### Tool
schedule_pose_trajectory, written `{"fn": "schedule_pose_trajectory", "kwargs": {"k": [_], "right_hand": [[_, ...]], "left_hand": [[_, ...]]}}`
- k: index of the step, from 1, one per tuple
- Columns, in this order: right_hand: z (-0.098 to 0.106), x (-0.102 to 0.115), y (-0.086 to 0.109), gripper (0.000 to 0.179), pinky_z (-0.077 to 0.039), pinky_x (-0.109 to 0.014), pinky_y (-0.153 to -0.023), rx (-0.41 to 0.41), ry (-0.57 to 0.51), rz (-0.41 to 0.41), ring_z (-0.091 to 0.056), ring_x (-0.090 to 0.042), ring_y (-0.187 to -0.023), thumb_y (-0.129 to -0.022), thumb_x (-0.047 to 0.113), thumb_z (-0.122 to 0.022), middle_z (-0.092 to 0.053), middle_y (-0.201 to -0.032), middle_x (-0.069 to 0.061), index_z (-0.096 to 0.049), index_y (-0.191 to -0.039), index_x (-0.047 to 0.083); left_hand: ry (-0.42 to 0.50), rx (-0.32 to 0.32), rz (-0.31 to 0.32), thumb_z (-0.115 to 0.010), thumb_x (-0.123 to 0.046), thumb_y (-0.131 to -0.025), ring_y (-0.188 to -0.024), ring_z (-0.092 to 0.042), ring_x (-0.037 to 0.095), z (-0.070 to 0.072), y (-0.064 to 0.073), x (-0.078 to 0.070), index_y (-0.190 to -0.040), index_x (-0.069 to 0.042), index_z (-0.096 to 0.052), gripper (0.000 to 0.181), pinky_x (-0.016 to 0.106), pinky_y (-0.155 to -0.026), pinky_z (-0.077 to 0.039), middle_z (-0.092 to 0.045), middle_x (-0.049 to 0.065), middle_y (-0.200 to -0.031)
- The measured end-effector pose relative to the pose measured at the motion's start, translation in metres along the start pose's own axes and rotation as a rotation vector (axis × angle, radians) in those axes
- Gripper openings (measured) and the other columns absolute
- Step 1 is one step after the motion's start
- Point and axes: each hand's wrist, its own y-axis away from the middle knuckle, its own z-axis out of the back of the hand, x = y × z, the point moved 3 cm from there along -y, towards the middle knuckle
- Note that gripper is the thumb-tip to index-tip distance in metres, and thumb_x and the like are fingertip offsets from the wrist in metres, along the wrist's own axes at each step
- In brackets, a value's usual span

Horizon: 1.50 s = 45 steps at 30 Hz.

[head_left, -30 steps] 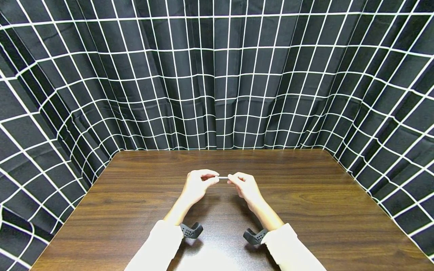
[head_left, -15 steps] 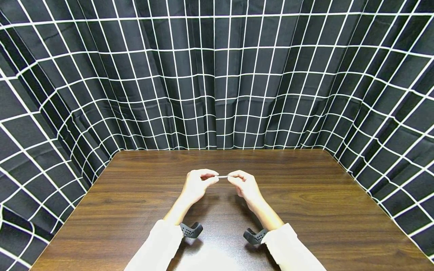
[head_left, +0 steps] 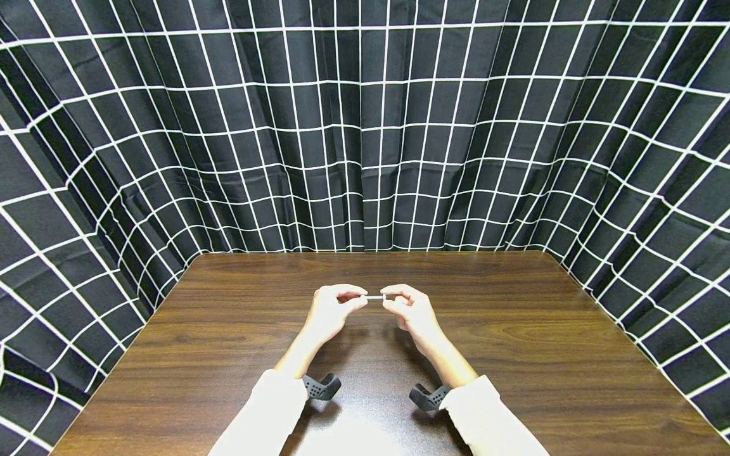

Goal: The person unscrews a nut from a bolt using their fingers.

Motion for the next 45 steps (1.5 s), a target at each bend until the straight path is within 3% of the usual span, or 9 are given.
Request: {"fn": "schedule_pose_trajectory", "kwargs": {"k": [19,24,27,34,45], "right_hand": [[0.0003,0.0024,0.0011,0.029,-0.021,-0.02,-0.042,0.032,-0.029,0.037,-0.025,-0.004,-0.043,-0.083,-0.014,-0.056,-0.033,-0.056,0.008,-0.057,-0.111,-0.015],[0.0002,0.0016,0.0002,0.03,-0.02,-0.02,-0.041,0.018,-0.039,0.024,-0.025,-0.004,-0.043,-0.083,-0.017,-0.051,-0.032,-0.055,0.008,-0.055,-0.113,-0.017],[0.0006,0.0006,-0.0005,0.025,-0.02,-0.02,-0.04,-0.007,-0.024,0.011,-0.026,-0.005,-0.043,-0.088,-0.011,-0.053,-0.033,-0.054,0.007,-0.055,-0.112,-0.017],[0.0003,-0.0002,0.0003,0.025,-0.02,-0.021,-0.041,-0.007,0.122,-0.013,-0.027,-0.005,-0.042,-0.098,0.012,-0.057,-0.034,-0.052,0.005,-0.062,-0.107,-0.011],[0.0006,-0.0032,-0.0006,0.035,-0.019,-0.021,-0.041,-0.068,0.204,-0.088,-0.026,-0.006,-0.042,-0.097,0.024,-0.06,-0.034,-0.046,0.007,-0.065,-0.083,-0.008]], "left_hand": [[-0.001,0.001,0.0,-0.077,-0.013,-0.082,-0.072,-0.065,0.01,-0.0003,0.0001,-0.0017,-0.094,-0.012,-0.076,0.012,0.025,-0.064,-0.048,-0.073,-0.005,-0.083],[0.026,0.019,0.009,-0.077,-0.013,-0.083,-0.073,-0.065,0.014,-0.0034,0.0003,-0.0008,-0.095,-0.007,-0.075,0.014,0.025,-0.064,-0.049,-0.073,-0.003,-0.084],[0.035,0.022,0.017,-0.077,-0.012,-0.082,-0.073,-0.066,0.014,-0.0044,-0.0002,-0.0005,-0.096,-0.006,-0.075,0.015,0.025,-0.064,-0.049,-0.073,-0.004,-0.084],[0.021,0.014,-0.001,-0.077,-0.011,-0.082,-0.073,-0.066,0.011,-0.0055,0.0001,-0.0004,-0.094,-0.01,-0.076,0.013,0.027,-0.065,-0.05,-0.073,-0.004,-0.083],[-0.01,0.034,-0.029,-0.076,-0.015,-0.083,-0.074,-0.068,0.02,-0.0047,0.0012,-0.0045,-0.096,-0.005,-0.075,0.016,0.027,-0.064,-0.05,-0.073,-0.003,-0.084]]}}
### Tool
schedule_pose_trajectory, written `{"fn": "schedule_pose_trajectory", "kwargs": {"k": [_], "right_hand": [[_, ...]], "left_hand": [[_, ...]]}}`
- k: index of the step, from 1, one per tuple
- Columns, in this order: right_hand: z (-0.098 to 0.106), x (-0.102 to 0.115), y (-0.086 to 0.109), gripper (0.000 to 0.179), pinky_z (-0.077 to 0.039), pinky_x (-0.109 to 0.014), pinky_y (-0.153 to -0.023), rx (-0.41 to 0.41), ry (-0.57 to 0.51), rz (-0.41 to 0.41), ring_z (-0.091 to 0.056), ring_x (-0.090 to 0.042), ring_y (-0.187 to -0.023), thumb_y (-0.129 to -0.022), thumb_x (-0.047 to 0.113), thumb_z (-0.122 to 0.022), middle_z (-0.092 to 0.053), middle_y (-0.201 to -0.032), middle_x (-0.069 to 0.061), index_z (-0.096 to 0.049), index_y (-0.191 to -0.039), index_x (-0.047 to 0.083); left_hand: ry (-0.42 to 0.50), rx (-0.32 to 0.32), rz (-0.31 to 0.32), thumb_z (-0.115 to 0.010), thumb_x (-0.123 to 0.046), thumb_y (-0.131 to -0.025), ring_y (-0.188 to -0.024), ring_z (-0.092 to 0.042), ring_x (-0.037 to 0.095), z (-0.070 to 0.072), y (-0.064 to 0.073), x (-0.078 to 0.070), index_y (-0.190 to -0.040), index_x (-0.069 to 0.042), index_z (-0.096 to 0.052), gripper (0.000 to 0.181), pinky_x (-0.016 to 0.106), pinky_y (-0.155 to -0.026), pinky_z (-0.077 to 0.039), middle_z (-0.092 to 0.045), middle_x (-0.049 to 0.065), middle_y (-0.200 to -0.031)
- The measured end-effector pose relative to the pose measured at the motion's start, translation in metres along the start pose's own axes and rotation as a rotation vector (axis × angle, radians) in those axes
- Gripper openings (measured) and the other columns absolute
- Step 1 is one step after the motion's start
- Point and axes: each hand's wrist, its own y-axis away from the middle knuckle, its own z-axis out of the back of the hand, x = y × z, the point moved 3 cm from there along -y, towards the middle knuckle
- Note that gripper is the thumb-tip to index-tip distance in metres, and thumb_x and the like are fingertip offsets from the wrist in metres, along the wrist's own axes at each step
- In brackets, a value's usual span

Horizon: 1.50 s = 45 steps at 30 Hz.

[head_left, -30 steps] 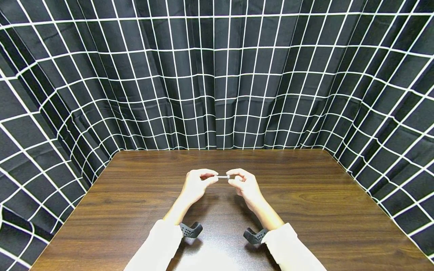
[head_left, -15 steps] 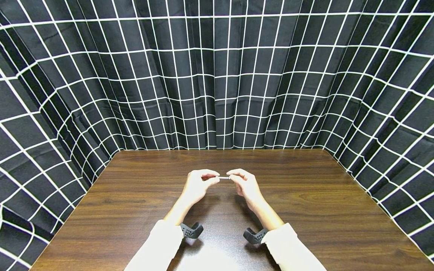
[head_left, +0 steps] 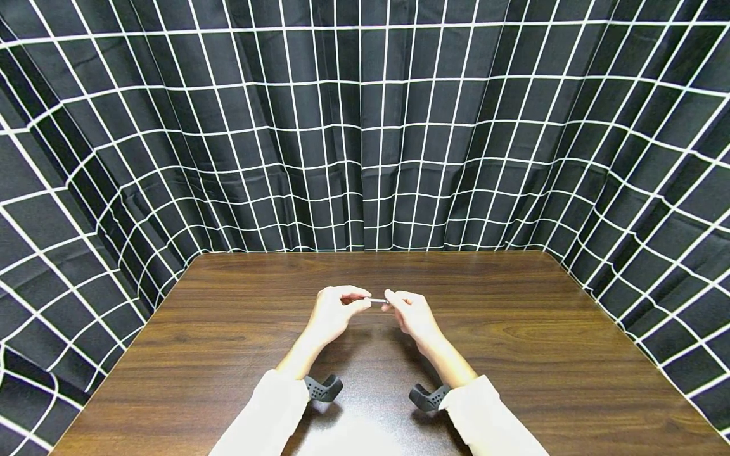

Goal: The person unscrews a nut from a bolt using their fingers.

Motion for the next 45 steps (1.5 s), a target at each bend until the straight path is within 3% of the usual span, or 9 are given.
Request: {"fn": "schedule_pose_trajectory", "kwargs": {"k": [8,15,24,35,45], "right_hand": [[0.0003,0.0015,0.0,0.028,-0.018,-0.021,-0.041,0.01,-0.006,0.029,-0.025,-0.006,-0.043,-0.095,0.019,-0.063,-0.034,-0.047,0.008,-0.063,-0.084,-0.008],[0.0005,0.0029,-0.0001,0.015,-0.019,-0.022,-0.041,0.007,-0.054,0.017,-0.025,-0.005,-0.043,-0.092,0.01,-0.065,-0.034,-0.051,0.007,-0.065,-0.092,-0.005],[0.0016,0.0027,-0.001,0.021,-0.02,-0.021,-0.041,0.028,-0.1,0.023,-0.026,-0.005,-0.042,-0.089,0.005,-0.068,-0.045,-0.057,0.007,-0.063,-0.104,-0.01],[0.0013,0.0052,0.0007,0.027,-0.02,-0.02,-0.041,0.076,-0.148,0.106,-0.026,-0.003,-0.042,-0.084,-0.005,-0.067,-0.038,-0.055,0.009,-0.059,-0.108,-0.014],[0.0009,0.0073,0.0022,0.025,-0.021,-0.019,-0.041,0.111,-0.185,0.147,-0.027,-0.003,-0.042,-0.083,-0.009,-0.065,-0.037,-0.055,0.008,-0.059,-0.107,-0.013]], "left_hand": [[0.004,-0.003,0.005,-0.076,-0.014,-0.083,-0.073,-0.066,0.012,0.0011,-0.0003,0.0009,-0.095,-0.01,-0.076,0.012,0.027,-0.065,-0.051,-0.073,-0.004,-0.085],[0.018,-0.003,0.025,-0.076,-0.013,-0.084,-0.074,-0.066,0.018,0.0021,-0.0012,0.0021,-0.095,-0.01,-0.076,0.012,0.026,-0.063,-0.049,-0.073,-0.004,-0.085],[0.034,-0.008,0.028,-0.077,-0.015,-0.083,-0.072,-0.066,0.013,0.0029,-0.0006,0.0021,-0.095,-0.01,-0.076,0.013,0.026,-0.063,-0.049,-0.073,-0.003,-0.085],[0.014,-0.017,0.007,-0.076,-0.014,-0.083,-0.071,-0.065,0.016,0.0028,-0.0011,0.0031,-0.096,-0.01,-0.076,0.013,0.026,-0.063,-0.049,-0.073,-0.003,-0.084],[0.005,-0.017,0.021,-0.077,-0.013,-0.083,-0.07,-0.064,0.011,0.0037,-0.0006,0.0011,-0.095,-0.013,-0.076,0.012,0.026,-0.063,-0.048,-0.073,-0.004,-0.083]]}}
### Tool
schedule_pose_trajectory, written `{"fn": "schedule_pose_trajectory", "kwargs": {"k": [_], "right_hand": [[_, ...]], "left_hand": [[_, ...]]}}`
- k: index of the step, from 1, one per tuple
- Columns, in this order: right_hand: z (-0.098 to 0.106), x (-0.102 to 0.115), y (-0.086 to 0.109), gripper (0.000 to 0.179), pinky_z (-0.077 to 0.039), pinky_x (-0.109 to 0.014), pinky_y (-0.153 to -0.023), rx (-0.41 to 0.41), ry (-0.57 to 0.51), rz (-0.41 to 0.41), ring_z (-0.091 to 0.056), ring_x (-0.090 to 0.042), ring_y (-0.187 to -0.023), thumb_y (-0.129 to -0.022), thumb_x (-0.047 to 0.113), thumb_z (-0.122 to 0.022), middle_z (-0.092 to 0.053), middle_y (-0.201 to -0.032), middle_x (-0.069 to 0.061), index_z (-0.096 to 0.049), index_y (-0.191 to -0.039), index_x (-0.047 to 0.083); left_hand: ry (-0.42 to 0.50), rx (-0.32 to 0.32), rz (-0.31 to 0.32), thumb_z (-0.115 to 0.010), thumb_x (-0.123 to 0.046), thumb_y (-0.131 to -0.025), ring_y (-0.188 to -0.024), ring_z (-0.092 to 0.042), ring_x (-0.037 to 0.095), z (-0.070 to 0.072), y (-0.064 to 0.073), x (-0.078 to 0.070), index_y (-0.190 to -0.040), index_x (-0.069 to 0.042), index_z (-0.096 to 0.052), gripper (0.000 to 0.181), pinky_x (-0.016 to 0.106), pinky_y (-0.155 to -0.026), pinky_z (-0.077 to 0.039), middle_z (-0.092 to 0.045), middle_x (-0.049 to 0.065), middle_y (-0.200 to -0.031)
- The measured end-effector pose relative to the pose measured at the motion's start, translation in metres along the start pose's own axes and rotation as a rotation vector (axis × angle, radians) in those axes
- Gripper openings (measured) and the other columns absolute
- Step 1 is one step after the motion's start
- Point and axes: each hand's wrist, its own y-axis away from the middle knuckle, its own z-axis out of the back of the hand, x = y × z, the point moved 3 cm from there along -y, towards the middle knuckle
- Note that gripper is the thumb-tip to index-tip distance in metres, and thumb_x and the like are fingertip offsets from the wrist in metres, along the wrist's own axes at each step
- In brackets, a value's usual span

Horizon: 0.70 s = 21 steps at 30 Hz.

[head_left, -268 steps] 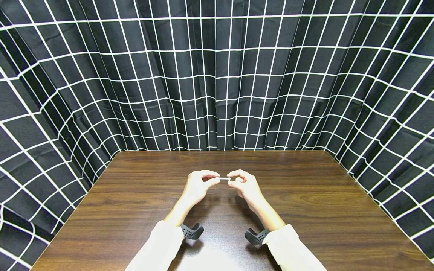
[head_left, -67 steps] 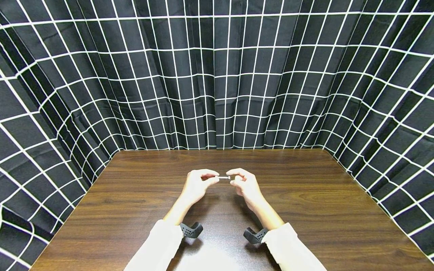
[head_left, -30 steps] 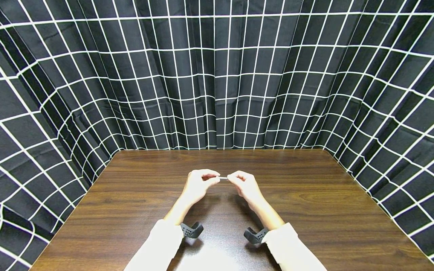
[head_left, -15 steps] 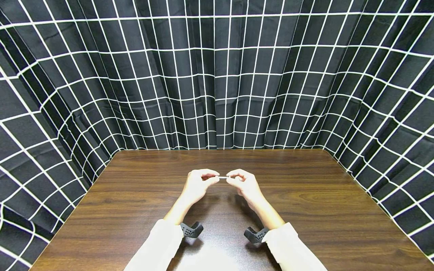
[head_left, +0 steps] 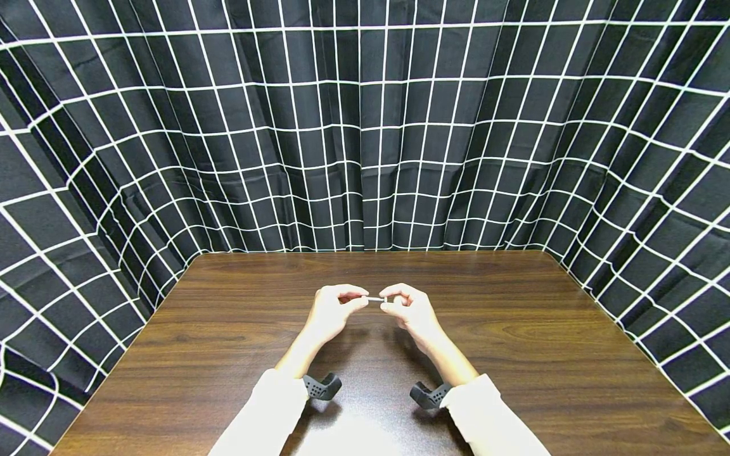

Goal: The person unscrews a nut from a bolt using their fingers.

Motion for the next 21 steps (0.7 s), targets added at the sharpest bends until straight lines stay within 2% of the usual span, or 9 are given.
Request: {"fn": "schedule_pose_trajectory", "kwargs": {"k": [12,17,21], "right_hand": [[-0.0009,0.0027,0.0009,0.02,-0.022,-0.02,-0.042,-0.02,0.014,0.005,-0.028,-0.004,-0.043,-0.082,-0.01,-0.064,-0.039,-0.055,0.008,-0.06,-0.101,-0.015],[0.0007,0.002,-0.0001,0.023,-0.021,-0.02,-0.041,-0.042,-0.02,-0.043,-0.026,-0.004,-0.042,-0.087,-0.005,-0.064,-0.038,-0.055,0.008,-0.058,-0.107,-0.014],[0.0027,-0.0014,-0.0014,0.022,-0.02,-0.021,-0.041,-0.096,0.038,-0.109,-0.025,-0.005,-0.041,-0.093,0.008,-0.063,-0.037,-0.053,0.007,-0.061,-0.106,-0.01]], "left_hand": [[0.024,0.006,0.02,-0.076,-0.011,-0.083,-0.072,-0.065,0.017,0.0001,0.0007,-0.0028,-0.095,-0.01,-0.076,0.012,0.025,-0.064,-0.048,-0.073,-0.003,-0.083],[0.021,0.0,0.012,-0.076,-0.012,-0.083,-0.072,-0.065,0.017,-0.0001,0.0006,-0.0028,-0.095,-0.009,-0.076,0.012,0.025,-0.063,-0.048,-0.073,-0.002,-0.083],[0.03,0.0,0.005,-0.076,-0.011,-0.083,-0.073,-0.066,0.02,-0.0016,0.0005,-0.0004,-0.095,-0.008,-0.076,0.012,0.027,-0.064,-0.049,-0.073,-0.001,-0.084]]}}
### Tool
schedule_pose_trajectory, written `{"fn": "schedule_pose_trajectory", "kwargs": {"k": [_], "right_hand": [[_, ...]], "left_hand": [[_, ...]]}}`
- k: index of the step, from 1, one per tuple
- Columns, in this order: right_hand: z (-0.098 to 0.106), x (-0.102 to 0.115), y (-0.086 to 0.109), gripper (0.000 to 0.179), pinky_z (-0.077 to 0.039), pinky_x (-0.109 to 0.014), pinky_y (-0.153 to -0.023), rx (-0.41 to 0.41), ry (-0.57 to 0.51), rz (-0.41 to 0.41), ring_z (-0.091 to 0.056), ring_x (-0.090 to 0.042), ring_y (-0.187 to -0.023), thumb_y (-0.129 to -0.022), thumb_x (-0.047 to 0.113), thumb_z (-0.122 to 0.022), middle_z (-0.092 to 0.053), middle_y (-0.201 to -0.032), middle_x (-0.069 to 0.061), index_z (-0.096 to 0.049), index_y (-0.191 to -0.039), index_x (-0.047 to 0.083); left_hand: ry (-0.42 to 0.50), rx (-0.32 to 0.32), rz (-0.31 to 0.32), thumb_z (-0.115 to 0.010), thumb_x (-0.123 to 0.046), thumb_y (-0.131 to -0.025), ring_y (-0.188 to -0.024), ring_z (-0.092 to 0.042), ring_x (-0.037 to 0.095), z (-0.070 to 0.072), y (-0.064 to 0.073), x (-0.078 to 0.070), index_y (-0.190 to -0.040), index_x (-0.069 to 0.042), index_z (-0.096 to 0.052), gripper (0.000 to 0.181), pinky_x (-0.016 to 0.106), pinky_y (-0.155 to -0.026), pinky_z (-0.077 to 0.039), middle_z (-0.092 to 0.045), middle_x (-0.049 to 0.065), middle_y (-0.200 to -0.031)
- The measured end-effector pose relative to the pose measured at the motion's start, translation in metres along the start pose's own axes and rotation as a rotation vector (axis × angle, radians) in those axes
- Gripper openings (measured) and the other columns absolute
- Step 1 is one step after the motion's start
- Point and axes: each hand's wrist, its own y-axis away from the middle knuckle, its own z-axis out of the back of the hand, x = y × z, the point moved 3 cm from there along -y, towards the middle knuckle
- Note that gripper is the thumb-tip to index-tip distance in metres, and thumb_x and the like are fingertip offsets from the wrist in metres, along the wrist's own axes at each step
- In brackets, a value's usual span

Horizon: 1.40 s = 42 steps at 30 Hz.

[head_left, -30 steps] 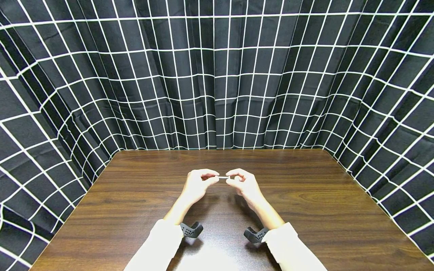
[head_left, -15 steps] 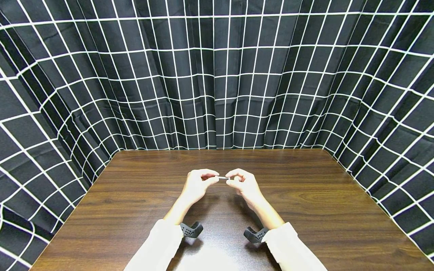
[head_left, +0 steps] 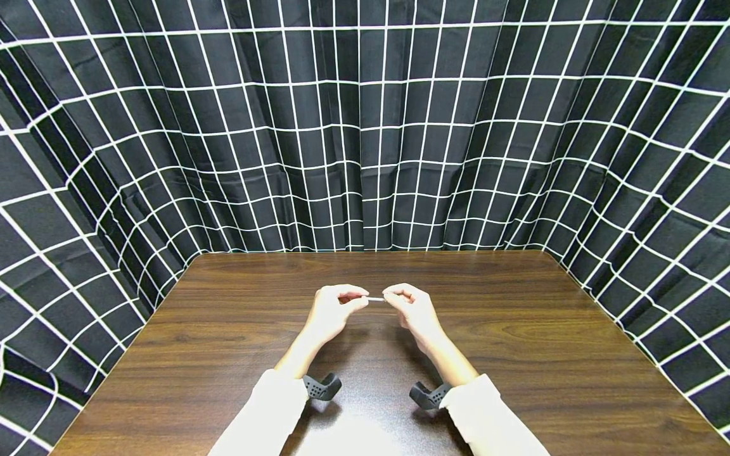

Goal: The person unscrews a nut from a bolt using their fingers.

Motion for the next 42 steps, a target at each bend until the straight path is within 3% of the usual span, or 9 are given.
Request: {"fn": "schedule_pose_trajectory", "kwargs": {"k": [7,14,20,26,35,42], "right_hand": [[-0.0008,-0.0063,-0.0004,0.037,-0.018,-0.02,-0.039,-0.025,0.087,-0.133,-0.026,-0.006,-0.042,-0.098,0.032,-0.056,-0.036,-0.047,0.005,-0.064,-0.081,0.0],[-0.0031,-0.0084,-0.0004,0.04,-0.018,-0.02,-0.039,-0.007,0.117,-0.137,-0.025,-0.006,-0.041,-0.097,0.034,-0.057,-0.033,-0.045,0.007,-0.062,-0.07,0.005],[-0.0033,-0.0068,0.0003,0.033,-0.017,-0.021,-0.039,0.004,0.119,-0.107,-0.022,-0.006,-0.041,-0.097,0.023,-0.058,-0.031,-0.047,0.007,-0.062,-0.075,-0.002],[-0.0029,-0.0052,0.0005,0.035,-0.018,-0.021,-0.041,0.024,0.117,-0.07,-0.023,-0.006,-0.042,-0.095,0.02,-0.062,-0.032,-0.048,0.008,-0.059,-0.091,-0.014],[-0.0025,-0.0048,-0.0002,0.011,-0.018,-0.021,-0.042,0.035,0.079,-0.046,-0.023,-0.005,-0.042,-0.091,0.01,-0.066,-0.032,-0.051,0.009,-0.065,-0.09,0.0],[-0.0023,-0.0044,-0.0004,0.017,-0.019,-0.02,-0.041,0.023,0.062,-0.02,-0.024,-0.003,-0.042,-0.088,0.004,-0.068,-0.04,-0.055,0.009,-0.063,-0.1,-0.007]], "left_hand": [[-0.018,0.006,0.003,-0.076,-0.012,-0.083,-0.072,-0.065,0.013,-0.0024,0.0004,0.0022,-0.095,-0.011,-0.076,0.012,0.026,-0.064,-0.049,-0.073,-0.003,-0.084],[-0.029,0.014,-0.009,-0.077,-0.012,-0.083,-0.07,-0.064,0.009,-0.0033,0.0007,0.0015,-0.096,-0.009,-0.076,0.013,0.026,-0.063,-0.048,-0.073,-0.004,-0.083],[-0.029,0.016,-0.011,-0.077,-0.013,-0.083,-0.072,-0.065,0.01,-0.0032,0.001,0.001,-0.095,-0.01,-0.076,0.012,0.026,-0.064,-0.049,-0.073,-0.004,-0.085],[-0.029,0.011,-0.01,-0.076,-0.012,-0.083,-0.072,-0.065,0.009,-0.0024,0.0006,0.0012,-0.095,-0.009,-0.076,0.012,0.026,-0.064,-0.049,-0.073,-0.004,-0.085],[-0.005,0.001,0.001,-0.077,-0.013,-0.083,-0.071,-0.064,0.009,-0.001,0.0,0.0034,-0.094,-0.01,-0.076,0.012,0.025,-0.063,-0.048,-0.073,-0.004,-0.085],[-0.009,0.004,0.009,-0.077,-0.014,-0.083,-0.071,-0.063,0.009,0.0011,-0.0004,0.002,-0.096,-0.01,-0.076,0.013,0.026,-0.063,-0.048,-0.073,-0.003,-0.085]]}}
